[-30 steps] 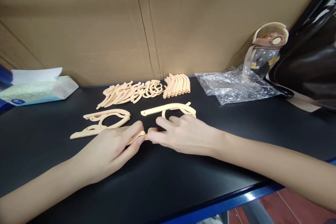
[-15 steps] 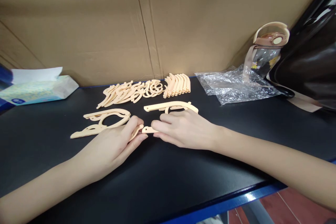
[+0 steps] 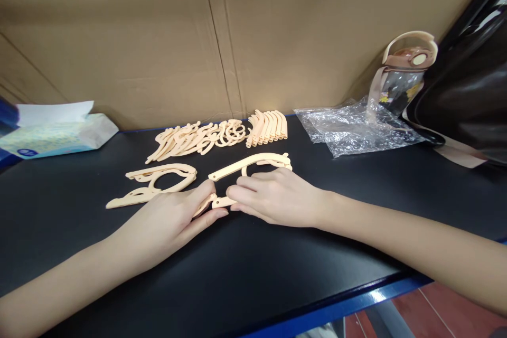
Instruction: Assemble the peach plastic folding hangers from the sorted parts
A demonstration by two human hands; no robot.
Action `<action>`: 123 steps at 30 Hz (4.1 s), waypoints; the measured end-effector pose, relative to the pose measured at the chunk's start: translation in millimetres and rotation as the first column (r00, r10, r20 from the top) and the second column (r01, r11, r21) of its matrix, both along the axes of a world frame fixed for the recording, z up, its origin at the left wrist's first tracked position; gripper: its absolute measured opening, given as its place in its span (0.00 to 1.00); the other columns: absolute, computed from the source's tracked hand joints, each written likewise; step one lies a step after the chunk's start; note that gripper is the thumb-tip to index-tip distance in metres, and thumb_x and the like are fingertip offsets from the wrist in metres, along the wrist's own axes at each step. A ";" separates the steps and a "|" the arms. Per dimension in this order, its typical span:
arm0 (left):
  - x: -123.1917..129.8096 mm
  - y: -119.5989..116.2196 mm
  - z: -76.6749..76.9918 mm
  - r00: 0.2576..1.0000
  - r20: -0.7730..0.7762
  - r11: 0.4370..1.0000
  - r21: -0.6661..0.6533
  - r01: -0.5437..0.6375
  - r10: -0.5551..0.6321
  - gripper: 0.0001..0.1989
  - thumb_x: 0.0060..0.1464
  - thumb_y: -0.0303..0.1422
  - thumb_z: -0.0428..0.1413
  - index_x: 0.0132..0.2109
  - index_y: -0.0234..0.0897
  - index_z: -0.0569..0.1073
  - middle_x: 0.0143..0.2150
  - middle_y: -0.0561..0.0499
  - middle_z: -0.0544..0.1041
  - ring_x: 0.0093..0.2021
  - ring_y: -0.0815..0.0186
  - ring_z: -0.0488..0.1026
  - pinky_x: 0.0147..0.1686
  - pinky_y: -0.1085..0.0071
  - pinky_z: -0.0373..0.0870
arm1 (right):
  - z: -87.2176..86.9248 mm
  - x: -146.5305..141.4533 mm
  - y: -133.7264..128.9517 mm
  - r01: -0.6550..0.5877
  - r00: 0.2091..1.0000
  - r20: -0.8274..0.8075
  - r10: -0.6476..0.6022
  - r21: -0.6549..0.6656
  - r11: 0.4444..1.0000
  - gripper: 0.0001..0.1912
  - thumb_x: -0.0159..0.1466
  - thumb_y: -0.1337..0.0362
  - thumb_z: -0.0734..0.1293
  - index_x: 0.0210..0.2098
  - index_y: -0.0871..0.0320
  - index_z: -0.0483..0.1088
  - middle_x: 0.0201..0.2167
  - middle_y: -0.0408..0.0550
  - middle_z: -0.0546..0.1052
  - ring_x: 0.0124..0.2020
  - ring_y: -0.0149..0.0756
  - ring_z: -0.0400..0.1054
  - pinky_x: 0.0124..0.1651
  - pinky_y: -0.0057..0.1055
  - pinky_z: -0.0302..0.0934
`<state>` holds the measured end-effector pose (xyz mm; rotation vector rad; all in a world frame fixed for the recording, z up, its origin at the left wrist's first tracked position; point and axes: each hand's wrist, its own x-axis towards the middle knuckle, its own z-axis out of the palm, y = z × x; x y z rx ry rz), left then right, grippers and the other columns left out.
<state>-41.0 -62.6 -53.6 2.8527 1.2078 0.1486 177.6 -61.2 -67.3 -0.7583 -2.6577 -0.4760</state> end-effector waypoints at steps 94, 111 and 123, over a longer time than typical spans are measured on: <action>-0.1 -0.6 -2.9 0.943 -0.306 0.914 0.333 0.232 -0.128 0.12 0.63 0.30 0.41 0.33 0.34 0.65 0.22 0.51 0.70 0.17 0.63 0.70 0.15 0.71 0.57 | 0.7 -1.5 0.0 -0.019 0.997 -0.080 -0.008 -0.338 0.941 0.14 0.70 0.60 0.53 0.34 0.59 0.64 0.27 0.44 0.72 0.25 0.29 0.64 0.28 0.26 0.50; 1.2 0.2 -2.4 0.971 -0.198 0.907 0.372 0.198 -0.130 0.11 0.60 0.34 0.45 0.31 0.34 0.65 0.22 0.52 0.71 0.20 0.65 0.72 0.18 0.72 0.55 | 0.9 -0.4 1.2 -0.046 0.993 -0.121 -0.002 -0.392 0.919 0.12 0.69 0.59 0.56 0.36 0.59 0.65 0.29 0.44 0.72 0.29 0.32 0.63 0.32 0.27 0.53; -2.0 3.6 -4.1 0.964 -0.206 0.880 0.409 0.241 -0.168 0.11 0.62 0.35 0.46 0.32 0.35 0.64 0.23 0.54 0.70 0.20 0.66 0.71 0.18 0.71 0.52 | -0.9 0.7 3.1 -0.030 0.996 -0.093 -0.001 -0.335 0.942 0.13 0.69 0.58 0.55 0.33 0.58 0.64 0.27 0.44 0.70 0.26 0.31 0.62 0.29 0.27 0.51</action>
